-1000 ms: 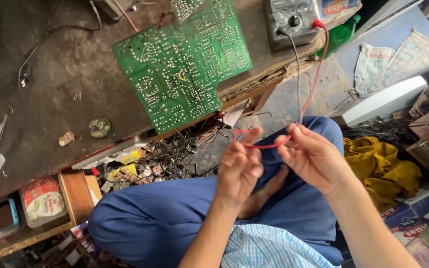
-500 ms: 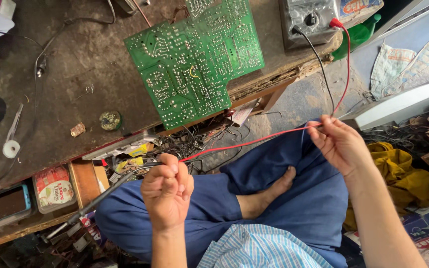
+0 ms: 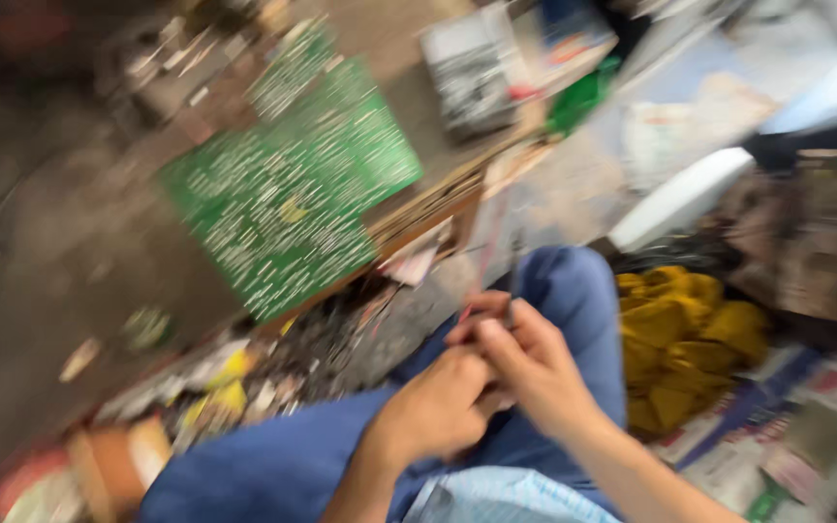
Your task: The person sits on the floor at a cluttered electronics workbench and repairs a green circuit board. They reposition the board, handle and sort small electronic components, desolder parts using a soldering iron, and touch the board's contacts with multimeter probes.
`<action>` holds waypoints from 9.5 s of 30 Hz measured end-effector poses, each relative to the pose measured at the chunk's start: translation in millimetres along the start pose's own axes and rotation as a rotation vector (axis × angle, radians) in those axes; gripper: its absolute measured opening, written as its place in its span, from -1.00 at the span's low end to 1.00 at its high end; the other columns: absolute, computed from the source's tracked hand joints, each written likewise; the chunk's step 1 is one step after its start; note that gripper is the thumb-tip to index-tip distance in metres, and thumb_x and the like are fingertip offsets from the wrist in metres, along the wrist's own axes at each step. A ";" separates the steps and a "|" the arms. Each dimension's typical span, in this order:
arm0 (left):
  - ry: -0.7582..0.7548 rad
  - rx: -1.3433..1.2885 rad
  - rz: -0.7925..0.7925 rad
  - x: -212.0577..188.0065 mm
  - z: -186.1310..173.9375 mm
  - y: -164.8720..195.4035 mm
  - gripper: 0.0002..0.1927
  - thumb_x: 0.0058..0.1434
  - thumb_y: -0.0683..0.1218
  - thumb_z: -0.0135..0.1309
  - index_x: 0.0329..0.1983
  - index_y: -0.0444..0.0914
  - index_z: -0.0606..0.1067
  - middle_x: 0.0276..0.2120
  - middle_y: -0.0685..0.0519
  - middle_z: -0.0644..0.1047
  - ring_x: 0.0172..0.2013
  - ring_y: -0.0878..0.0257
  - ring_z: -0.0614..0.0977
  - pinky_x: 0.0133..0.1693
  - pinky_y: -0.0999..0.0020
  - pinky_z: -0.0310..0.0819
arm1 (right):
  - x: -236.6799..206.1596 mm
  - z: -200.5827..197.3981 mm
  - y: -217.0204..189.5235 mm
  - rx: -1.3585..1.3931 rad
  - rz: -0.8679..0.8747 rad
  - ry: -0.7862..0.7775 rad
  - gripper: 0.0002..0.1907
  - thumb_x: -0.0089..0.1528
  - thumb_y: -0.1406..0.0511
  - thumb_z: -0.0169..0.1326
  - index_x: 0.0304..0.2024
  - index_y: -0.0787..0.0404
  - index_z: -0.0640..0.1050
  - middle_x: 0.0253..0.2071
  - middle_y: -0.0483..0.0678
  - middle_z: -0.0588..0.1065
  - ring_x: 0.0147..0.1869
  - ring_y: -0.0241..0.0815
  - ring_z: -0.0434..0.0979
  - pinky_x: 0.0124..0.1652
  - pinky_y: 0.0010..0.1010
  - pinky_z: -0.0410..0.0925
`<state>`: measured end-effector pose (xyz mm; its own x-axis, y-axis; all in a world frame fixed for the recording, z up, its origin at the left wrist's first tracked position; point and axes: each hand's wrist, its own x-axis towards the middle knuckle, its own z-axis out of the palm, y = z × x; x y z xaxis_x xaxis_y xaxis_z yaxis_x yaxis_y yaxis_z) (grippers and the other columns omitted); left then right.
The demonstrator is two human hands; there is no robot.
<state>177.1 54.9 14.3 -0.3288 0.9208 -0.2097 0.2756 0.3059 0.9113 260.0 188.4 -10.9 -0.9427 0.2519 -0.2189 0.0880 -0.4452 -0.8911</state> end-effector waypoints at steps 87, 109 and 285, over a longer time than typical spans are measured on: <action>1.034 -1.168 0.616 -140.5 -17.0 -66.6 -0.81 0.36 -0.12 0.28 -0.13 -0.31 0.52 -0.04 0.02 0.41 -0.33 0.30 0.41 -0.40 0.41 0.25 | 67.2 -144.2 16.8 0.327 0.187 0.097 -0.76 0.62 0.33 -0.17 0.00 0.35 0.48 0.01 0.21 0.56 0.10 0.02 0.65 0.11 -0.32 0.51; -0.070 -0.195 0.006 -29.8 -57.5 -26.1 -0.82 0.27 -0.08 0.12 -0.17 -0.26 0.63 -0.28 0.02 0.65 -0.23 0.19 0.67 -0.14 0.27 0.54 | 79.6 45.8 -52.1 -0.198 0.182 -0.458 -0.52 0.36 0.36 0.15 0.31 0.41 0.44 -0.16 0.00 0.54 -0.12 -0.26 0.51 -0.18 -0.47 0.41; 0.986 -0.801 0.260 -2.6 -49.8 -67.1 -0.71 0.28 -0.39 0.13 0.07 -0.38 0.48 -0.23 0.03 0.61 -0.21 0.41 0.63 -0.10 0.50 0.58 | 71.3 67.0 -25.4 -0.944 -0.452 0.029 -0.85 0.30 0.44 0.22 -0.07 0.31 0.62 -0.29 -0.04 0.55 -0.31 -0.33 0.55 -0.32 -0.54 0.39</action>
<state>114.5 19.9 -28.7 -0.9646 0.2607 0.0400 -0.0697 -0.3982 0.9146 169.0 160.1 22.7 -0.9435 0.2536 0.2135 -0.0432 0.5443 -0.8378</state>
